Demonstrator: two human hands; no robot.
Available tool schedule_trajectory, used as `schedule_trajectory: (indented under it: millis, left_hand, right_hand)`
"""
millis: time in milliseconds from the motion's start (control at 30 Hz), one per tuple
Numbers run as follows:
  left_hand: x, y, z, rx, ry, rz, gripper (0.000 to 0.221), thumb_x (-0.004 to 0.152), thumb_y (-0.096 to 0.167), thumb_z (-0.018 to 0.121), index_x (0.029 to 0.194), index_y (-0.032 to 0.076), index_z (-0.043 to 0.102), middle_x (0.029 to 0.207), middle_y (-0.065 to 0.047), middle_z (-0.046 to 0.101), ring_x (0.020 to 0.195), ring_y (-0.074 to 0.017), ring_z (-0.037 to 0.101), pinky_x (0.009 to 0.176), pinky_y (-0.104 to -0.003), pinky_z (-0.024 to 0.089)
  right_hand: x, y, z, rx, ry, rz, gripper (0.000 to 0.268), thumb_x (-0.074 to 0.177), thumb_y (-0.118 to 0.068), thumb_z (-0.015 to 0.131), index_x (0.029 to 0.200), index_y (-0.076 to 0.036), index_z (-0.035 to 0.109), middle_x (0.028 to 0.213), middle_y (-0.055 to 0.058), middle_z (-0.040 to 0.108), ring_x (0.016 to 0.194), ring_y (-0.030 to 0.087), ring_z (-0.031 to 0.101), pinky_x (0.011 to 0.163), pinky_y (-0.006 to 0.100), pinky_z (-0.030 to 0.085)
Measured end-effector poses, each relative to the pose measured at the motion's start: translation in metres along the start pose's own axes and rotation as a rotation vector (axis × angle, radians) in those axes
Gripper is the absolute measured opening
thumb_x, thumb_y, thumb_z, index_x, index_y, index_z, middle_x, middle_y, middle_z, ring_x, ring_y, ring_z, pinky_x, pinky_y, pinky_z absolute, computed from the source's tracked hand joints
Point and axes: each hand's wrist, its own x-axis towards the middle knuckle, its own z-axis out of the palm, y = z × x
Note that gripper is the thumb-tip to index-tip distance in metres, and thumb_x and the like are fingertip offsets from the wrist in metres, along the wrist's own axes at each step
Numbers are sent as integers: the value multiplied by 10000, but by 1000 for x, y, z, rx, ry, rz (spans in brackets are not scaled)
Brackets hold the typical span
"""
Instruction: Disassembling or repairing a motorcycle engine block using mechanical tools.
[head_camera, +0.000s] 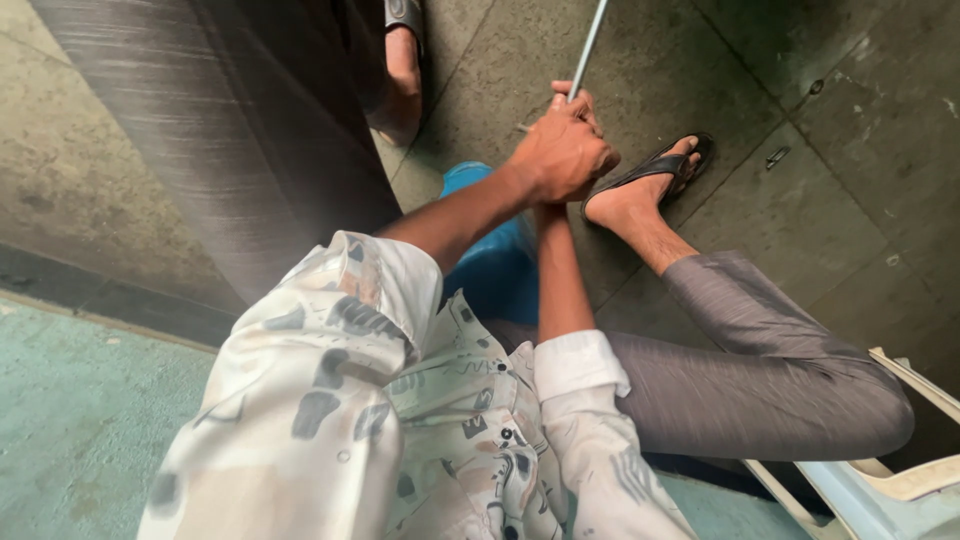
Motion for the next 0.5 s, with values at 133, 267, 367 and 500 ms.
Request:
schedule_trajectory:
  millis: [133, 267, 367, 500]
  left_hand:
    - [-6, 0, 13, -300, 134, -8, 45, 596, 159, 702, 625, 161, 668, 609, -89, 640, 809, -311, 635, 865, -447, 493]
    - [-16, 11, 5, -576, 403, -174, 154, 762, 122, 705, 661, 100, 591, 648, -90, 590, 765, -292, 619, 786, -436, 527]
    - [-22, 11, 22, -882, 597, -589, 337, 831, 197, 747, 654, 44, 506, 595, -97, 492, 589, -254, 551, 608, -398, 475]
    - [-33, -24, 67, -1467, 893, -986, 343, 979, 251, 674, 732, 85, 502, 621, -40, 417, 539, -183, 429, 561, -360, 471]
  right_hand:
    - [4, 15, -25, -1496, 198, -255, 266, 1147, -332, 428, 1268, -132, 554, 962, 14, 498, 750, 92, 477, 708, 259, 470]
    - [2, -3, -24, -232, -163, -265, 240, 1190, -241, 410, 1357, -107, 518, 1039, 71, 466, 873, 139, 452, 871, 275, 460]
    - [-6, -26, -5, -444, 63, -194, 320, 1162, -234, 492, 1442, -79, 503, 904, 12, 383, 794, 101, 333, 769, 245, 417]
    - [-7, -40, 2, -1173, 206, -44, 424, 1069, -237, 660, 1436, -85, 511, 729, 57, 543, 652, 233, 532, 620, 353, 404]
